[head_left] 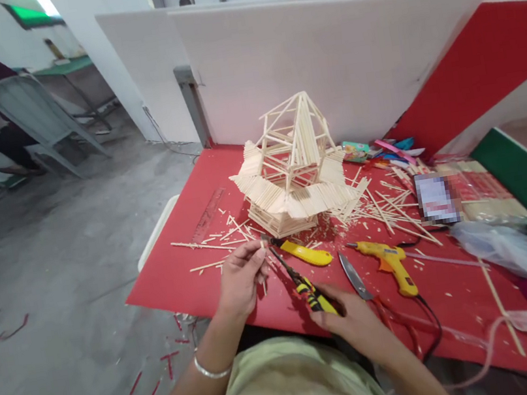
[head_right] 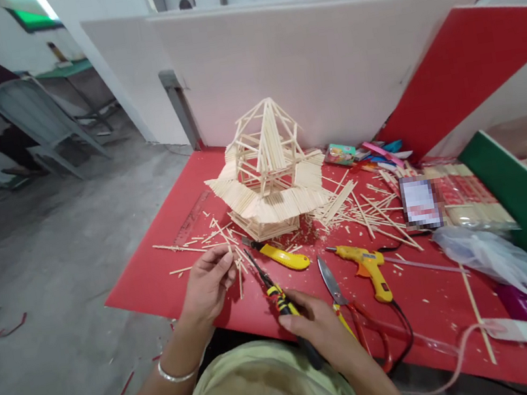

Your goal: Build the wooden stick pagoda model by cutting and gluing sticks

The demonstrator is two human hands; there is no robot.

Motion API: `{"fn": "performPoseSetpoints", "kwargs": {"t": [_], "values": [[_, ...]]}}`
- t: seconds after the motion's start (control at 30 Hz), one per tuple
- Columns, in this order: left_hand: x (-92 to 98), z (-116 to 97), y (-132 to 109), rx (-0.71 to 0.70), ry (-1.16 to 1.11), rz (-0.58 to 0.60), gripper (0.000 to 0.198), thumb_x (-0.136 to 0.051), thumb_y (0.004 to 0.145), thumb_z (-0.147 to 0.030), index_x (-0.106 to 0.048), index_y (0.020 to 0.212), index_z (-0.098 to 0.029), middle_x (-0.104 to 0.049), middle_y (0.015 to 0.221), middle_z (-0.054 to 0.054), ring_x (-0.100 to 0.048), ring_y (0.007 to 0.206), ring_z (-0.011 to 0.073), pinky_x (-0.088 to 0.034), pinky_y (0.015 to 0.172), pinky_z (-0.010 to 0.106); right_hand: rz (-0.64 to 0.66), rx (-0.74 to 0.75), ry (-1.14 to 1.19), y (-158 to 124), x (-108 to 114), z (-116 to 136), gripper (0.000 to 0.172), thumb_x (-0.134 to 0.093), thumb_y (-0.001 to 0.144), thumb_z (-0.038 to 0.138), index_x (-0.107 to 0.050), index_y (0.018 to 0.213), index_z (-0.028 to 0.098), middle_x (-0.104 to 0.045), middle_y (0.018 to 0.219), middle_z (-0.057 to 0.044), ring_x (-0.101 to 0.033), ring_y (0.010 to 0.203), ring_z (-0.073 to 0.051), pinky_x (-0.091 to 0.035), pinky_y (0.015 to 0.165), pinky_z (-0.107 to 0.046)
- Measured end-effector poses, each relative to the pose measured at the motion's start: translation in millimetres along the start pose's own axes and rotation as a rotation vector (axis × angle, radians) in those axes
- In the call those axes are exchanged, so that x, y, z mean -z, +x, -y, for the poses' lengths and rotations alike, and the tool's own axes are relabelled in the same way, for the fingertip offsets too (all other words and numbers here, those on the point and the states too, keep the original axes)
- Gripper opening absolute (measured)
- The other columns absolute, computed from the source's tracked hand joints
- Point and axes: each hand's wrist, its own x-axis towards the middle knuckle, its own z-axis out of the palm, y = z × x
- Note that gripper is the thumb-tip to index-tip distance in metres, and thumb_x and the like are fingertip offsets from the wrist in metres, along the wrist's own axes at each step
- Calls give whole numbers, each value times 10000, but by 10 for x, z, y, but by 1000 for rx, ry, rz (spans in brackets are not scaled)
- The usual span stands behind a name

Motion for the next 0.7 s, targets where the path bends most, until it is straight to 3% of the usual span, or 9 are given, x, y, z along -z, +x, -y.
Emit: {"fn": "performPoseSetpoints", "kwargs": {"t": [0.13, 0.23, 0.3, 0.4, 0.57, 0.7], "values": [[35, -30, 6, -45, 41, -39, 263, -817, 690, -294, -702, 876, -148, -634, 625, -12, -515, 470, 46, -372, 415, 136, 309, -125, 478, -104, -36, 161, 631, -380, 785, 606, -670, 1142, 174, -702, 1009, -151, -659, 970, -288, -533, 766, -407], [37, -56, 7, -71, 27, -74, 276, -825, 677, -287, -697, 876, -144, -630, 623, -17, -515, 475, 46, -373, 420, 141, 383, -106, 549, -112, -133, 226, 657, -535, 630, 479, -635, 1198, 165, -692, 1079, -145, -655, 1002, -287, -522, 845, -419], [59, -72, 12, -85, 9, -103, 285, -825, 679, -272, -689, 894, -142, -641, 652, -15, -516, 484, 42, -370, 426, 142, 296, -76, 523, -91, -192, 211, 722, -560, 559, 333, -591, 1263, 175, -678, 1145, -123, -639, 1058, -278, -501, 923, -423], [104, -89, 28, -14, -40, -83, 309, -826, 679, -260, -666, 914, -140, -664, 739, 0, -510, 493, 32, -350, 417, 139, 110, -76, 362, -53, -251, 160, 774, -538, 575, 237, -525, 1349, 206, -679, 1154, -94, -640, 1070, -262, -514, 923, -414], [88, -91, 49, 194, -190, 39, 303, -823, 685, -288, -611, 833, -130, -626, 767, -12, -461, 482, 9, -321, 392, 125, -57, 60, 102, 2, -281, 162, 659, -623, 726, 266, -500, 1372, 229, -646, 1240, -73, -612, 1130, -256, -495, 983, -443], [49, -49, 40, 159, -154, 93, 307, -810, 712, -298, -584, 867, -158, -639, 810, -11, -503, 497, 24, -324, 374, 124, -130, 174, -78, 68, -278, 172, 601, -611, 764, 264, -497, 1352, 219, -606, 1301, -97, -576, 1196, -273, -471, 1021, -475]]}}
